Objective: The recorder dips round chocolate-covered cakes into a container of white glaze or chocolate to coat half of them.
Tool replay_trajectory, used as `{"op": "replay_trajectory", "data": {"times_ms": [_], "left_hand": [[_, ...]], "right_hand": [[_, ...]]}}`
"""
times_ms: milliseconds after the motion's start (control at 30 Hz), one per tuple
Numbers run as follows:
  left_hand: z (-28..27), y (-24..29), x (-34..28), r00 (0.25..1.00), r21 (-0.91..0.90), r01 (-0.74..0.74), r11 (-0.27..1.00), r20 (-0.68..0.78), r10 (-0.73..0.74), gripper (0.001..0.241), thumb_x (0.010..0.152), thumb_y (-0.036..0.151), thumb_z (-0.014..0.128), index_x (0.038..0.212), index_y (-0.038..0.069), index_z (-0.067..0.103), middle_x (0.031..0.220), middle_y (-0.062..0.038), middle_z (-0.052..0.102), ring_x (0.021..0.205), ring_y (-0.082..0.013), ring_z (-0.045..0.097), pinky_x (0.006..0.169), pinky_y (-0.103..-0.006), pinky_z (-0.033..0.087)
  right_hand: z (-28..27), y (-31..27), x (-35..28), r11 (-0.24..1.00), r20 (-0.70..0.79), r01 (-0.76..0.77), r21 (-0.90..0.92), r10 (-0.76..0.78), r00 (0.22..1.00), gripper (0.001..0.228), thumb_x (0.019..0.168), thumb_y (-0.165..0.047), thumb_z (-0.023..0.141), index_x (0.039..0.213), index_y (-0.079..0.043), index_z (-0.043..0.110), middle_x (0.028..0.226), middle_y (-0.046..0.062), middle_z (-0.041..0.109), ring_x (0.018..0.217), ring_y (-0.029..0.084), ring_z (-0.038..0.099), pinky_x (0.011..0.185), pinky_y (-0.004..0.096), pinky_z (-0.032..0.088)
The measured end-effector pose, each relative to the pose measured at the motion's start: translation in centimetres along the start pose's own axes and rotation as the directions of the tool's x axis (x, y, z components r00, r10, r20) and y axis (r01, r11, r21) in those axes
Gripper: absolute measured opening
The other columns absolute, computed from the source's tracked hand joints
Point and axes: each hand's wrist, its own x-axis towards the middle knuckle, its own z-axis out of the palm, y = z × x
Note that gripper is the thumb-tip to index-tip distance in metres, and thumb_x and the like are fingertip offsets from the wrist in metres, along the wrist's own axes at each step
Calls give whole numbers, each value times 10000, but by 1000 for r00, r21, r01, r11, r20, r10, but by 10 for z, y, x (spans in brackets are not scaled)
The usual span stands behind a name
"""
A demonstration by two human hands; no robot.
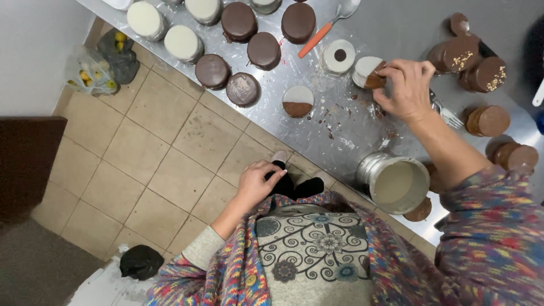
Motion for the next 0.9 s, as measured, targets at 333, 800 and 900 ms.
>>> {"op": "replay_trajectory", "data": {"times_ms": [333, 800, 900], "left_hand": [[-2, 2, 1, 1000, -5, -11, 1000, 29, 11, 272, 907, 415, 723, 925, 151, 789, 981, -84, 739, 962, -316, 684, 875, -445, 516], [-9, 29, 8, 990, -67, -78, 995, 115, 86, 218, 900, 337, 752, 936, 124, 786, 948, -86, 721, 868, -297, 681, 755, -409, 530], [-7, 51, 10, 970, -142, -143, 979, 174, 167, 183, 899, 287, 768, 948, 111, 781, 981, -91, 731, 911, -293, 696, 782, -392, 541]], "right_hand": [[8, 1, -20, 999, 69, -30, 25, 28, 997, 577, 859, -271, 953, 1254, -123, 559, 1332, 67, 552, 1274, 239, 522, 1071, 482, 317], [-87, 3, -66, 988, -7, -133, -74, 133, 991, 507, 861, -168, 900, 1222, -96, 551, 1302, 92, 545, 1256, 263, 511, 1061, 423, 315], [-140, -19, -103, 970, -43, -234, -61, 231, 972, 433, 873, -119, 876, 1168, -79, 561, 1226, 99, 568, 1180, 259, 520, 1040, 410, 335]]}}
